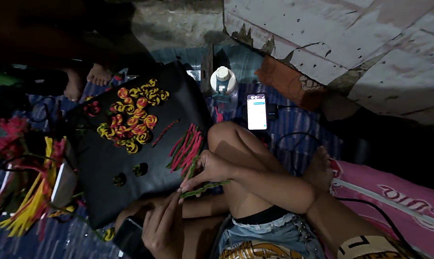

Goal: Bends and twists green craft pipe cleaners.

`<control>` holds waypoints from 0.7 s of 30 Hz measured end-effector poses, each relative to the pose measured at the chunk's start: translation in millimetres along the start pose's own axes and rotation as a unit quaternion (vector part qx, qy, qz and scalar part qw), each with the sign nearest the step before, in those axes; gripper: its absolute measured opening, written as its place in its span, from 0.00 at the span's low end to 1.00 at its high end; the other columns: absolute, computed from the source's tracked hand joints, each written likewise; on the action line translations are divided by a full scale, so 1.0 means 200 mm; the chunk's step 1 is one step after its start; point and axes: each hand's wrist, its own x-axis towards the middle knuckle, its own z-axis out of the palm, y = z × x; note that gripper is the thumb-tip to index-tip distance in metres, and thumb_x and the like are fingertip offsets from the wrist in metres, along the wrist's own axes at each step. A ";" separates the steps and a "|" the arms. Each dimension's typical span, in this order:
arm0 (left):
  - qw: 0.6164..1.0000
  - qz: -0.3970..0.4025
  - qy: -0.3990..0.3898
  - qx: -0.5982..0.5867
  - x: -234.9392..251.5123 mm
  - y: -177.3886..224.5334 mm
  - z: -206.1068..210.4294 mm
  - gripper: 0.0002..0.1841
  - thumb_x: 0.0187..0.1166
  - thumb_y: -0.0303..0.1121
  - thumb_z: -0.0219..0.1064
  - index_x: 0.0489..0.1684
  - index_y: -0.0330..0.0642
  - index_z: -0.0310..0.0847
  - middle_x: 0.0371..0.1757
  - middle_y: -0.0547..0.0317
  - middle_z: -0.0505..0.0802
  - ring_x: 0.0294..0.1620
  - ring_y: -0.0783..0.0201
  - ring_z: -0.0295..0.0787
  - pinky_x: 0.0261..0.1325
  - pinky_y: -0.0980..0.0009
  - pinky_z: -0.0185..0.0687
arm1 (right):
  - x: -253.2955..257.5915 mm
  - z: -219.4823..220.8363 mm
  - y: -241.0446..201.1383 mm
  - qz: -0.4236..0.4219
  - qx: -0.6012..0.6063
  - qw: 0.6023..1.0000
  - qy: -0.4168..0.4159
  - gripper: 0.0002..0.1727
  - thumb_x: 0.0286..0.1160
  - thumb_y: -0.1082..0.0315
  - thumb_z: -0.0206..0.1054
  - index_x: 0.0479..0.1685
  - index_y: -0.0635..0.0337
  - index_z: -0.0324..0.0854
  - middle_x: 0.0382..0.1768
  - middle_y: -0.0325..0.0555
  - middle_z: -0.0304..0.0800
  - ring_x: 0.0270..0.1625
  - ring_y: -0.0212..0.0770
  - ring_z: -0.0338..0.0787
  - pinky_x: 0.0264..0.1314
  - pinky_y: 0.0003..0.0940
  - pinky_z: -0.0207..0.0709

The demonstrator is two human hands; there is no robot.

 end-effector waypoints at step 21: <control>0.753 -0.461 0.040 -0.468 0.04 0.13 0.07 0.20 0.83 0.19 0.54 0.29 0.47 0.93 0.23 0.72 0.93 0.19 0.82 0.83 0.24 0.86 0.79 | 0.00 0.11 0.18 -0.488 -0.317 0.806 0.109 0.12 0.81 0.69 0.67 0.44 0.71 0.92 0.48 0.58 0.94 0.47 0.42 0.94 0.54 0.31 0.87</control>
